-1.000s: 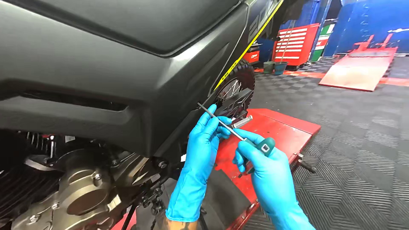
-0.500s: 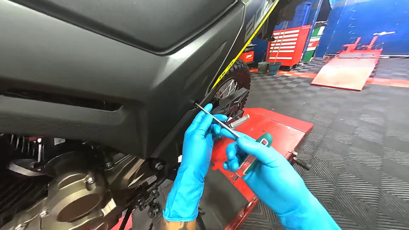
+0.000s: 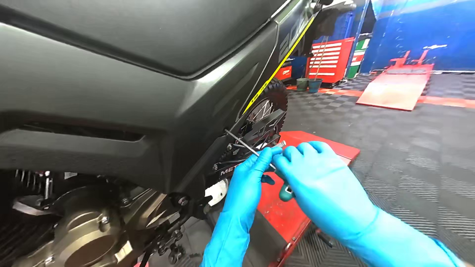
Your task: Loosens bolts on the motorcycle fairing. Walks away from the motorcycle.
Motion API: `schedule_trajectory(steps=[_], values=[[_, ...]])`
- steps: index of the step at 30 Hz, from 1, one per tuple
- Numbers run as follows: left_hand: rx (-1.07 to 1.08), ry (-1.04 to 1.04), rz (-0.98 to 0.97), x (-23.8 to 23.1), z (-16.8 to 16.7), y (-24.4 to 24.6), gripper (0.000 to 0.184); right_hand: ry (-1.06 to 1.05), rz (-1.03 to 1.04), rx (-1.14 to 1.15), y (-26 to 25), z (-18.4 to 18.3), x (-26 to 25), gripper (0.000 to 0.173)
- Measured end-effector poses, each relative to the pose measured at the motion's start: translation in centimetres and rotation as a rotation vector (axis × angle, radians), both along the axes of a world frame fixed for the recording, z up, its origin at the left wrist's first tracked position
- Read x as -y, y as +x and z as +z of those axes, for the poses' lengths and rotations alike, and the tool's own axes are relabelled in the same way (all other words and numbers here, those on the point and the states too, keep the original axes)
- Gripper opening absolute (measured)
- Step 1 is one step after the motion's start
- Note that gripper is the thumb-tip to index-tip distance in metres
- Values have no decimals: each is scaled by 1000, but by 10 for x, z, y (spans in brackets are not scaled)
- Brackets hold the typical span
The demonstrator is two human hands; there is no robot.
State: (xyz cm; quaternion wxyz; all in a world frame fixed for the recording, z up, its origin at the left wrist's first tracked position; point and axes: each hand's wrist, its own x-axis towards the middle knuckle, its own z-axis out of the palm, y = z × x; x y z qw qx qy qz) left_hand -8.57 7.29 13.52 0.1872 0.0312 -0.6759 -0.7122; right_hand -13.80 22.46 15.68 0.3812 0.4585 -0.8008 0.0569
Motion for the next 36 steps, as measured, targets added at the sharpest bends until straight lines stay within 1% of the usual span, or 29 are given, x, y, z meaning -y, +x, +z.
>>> schedule_trajectory(steps=[2,3,4,5,7,8,9,10,11,13,14,15,16,18,19,20,21,22,24,25,26,27,28,29,30,31,32,34,36], values=[[-1,13,0,-1,1,-3,41,-163,-79,255,2,-10,-19,61],[-3,33,-8,-2,1,-5,41,-270,-90,465,4,-19,-34,74],[2,58,-12,-3,4,-7,41,-380,-63,734,7,-28,-49,76],[11,82,-4,-4,6,-8,39,-496,39,1042,13,-35,-60,71],[24,101,11,-4,6,-9,38,-756,458,1616,22,-51,-59,50],[29,89,12,-4,6,-9,38,-865,658,1829,23,-58,-49,47],[31,69,15,-4,7,-8,38,-985,786,1930,24,-61,-35,45],[26,42,23,-4,7,-9,38,-1100,842,1920,24,-60,-21,42],[18,17,29,-3,6,-8,37,-1183,839,1842,23,-58,-10,45],[4,-1,58,-3,4,-7,34,-1239,696,1673,24,-51,5,65],[2,-7,61,-1,4,-7,34,-1211,608,1573,25,-48,7,70],[10,-17,55,0,4,-7,34,-1137,514,1415,25,-47,7,67],[28,-36,52,2,4,-6,34,-1004,429,1166,23,-51,7,58],[68,-55,34,2,3,-2,36,-647,388,476,10,-61,4,33],[75,-18,-15,4,4,2,39,-487,415,192,3,-58,4,28],[56,37,-61,6,4,4,42,-368,452,7,-2,-50,5,28],[33,86,-71,7,5,4,42,-324,480,-65,-4,-44,5,29],[16,114,-80,7,4,4,41,-366,487,-42,-3,-42,5,31],[-7,102,-127,9,2,3,43,-592,418,198,8,-46,-3,46],[-6,80,-144,10,2,1,44,-693,365,388,14,-47,-10,54],[-2,63,-146,10,0,-2,44,-796,364,648,21,-47,-19,60],[-2,56,-142,10,-1,-4,44,-900,417,944,26,-45,-25,62],[-7,56,-136,10,-3,-6,43,-955,458,1206,30,-41,-28,63],[-11,58,-128,8,-4,-7,42,-931,433,1352,32,-39,-28,66],[-12,61,-122,6,-4,-8,42,-839,355,1350,31,-42,-25,63],[-12,63,-123,5,-3,-8,42,-728,256,1199,29,-48,-21,57],[-4,69,-123,5,-3,-9,42,-647,166,957,23,-56,-17,51],[2,102,-104,2,-2,-11,40,-553,42,562,11,-64,-19,49],[-28,172,-99,-2,0,-12,39,-552,15,402,7,-64,-18,42]])
